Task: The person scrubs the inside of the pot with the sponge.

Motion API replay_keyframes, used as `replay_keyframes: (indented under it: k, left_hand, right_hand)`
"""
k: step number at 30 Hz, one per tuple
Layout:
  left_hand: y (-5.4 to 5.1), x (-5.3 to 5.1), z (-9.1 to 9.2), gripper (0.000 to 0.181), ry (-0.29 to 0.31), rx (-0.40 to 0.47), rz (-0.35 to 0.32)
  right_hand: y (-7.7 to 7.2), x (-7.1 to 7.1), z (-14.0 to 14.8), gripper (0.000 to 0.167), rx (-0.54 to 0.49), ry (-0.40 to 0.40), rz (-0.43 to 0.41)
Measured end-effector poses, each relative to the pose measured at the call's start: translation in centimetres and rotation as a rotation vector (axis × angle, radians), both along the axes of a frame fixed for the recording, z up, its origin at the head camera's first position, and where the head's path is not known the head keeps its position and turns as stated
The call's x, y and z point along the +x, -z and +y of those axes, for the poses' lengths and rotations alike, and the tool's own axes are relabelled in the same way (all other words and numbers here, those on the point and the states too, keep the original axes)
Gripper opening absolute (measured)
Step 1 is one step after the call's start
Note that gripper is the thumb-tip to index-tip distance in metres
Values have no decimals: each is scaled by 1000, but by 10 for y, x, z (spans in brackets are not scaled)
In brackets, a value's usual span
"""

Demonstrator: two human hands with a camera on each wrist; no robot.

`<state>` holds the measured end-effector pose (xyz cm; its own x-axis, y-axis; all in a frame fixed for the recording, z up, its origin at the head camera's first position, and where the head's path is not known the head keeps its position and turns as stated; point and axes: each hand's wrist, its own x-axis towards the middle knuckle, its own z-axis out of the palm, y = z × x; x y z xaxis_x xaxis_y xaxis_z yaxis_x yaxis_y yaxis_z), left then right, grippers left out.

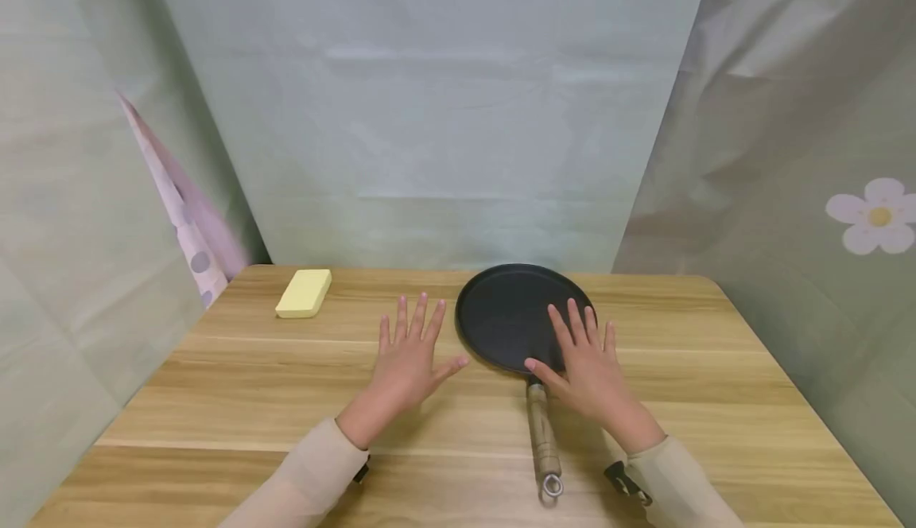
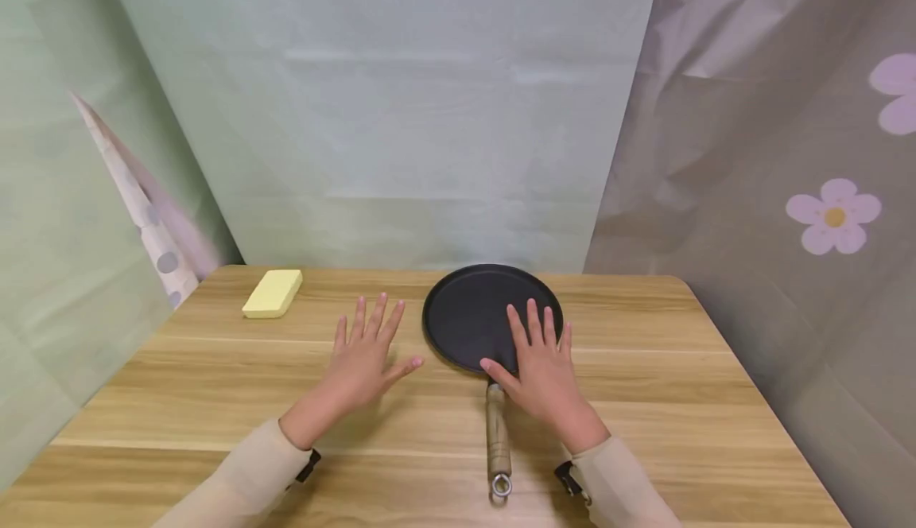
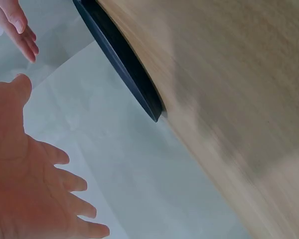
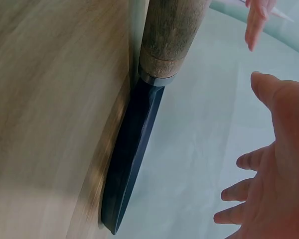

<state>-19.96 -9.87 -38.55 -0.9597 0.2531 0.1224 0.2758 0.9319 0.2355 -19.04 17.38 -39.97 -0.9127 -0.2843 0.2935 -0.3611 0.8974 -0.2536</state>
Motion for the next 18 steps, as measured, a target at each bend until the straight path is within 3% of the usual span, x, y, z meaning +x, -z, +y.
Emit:
replay_keyframes:
  k: [9, 18]
  left_hand:
    - [-2, 0, -2, 89, 20, 29, 62]
    - [-2, 0, -4, 86, 35, 65, 118]
  right_hand:
    - [-3, 0, 3, 86, -26, -10, -26]
    - [-2, 1, 5, 80, -128, -28, -41]
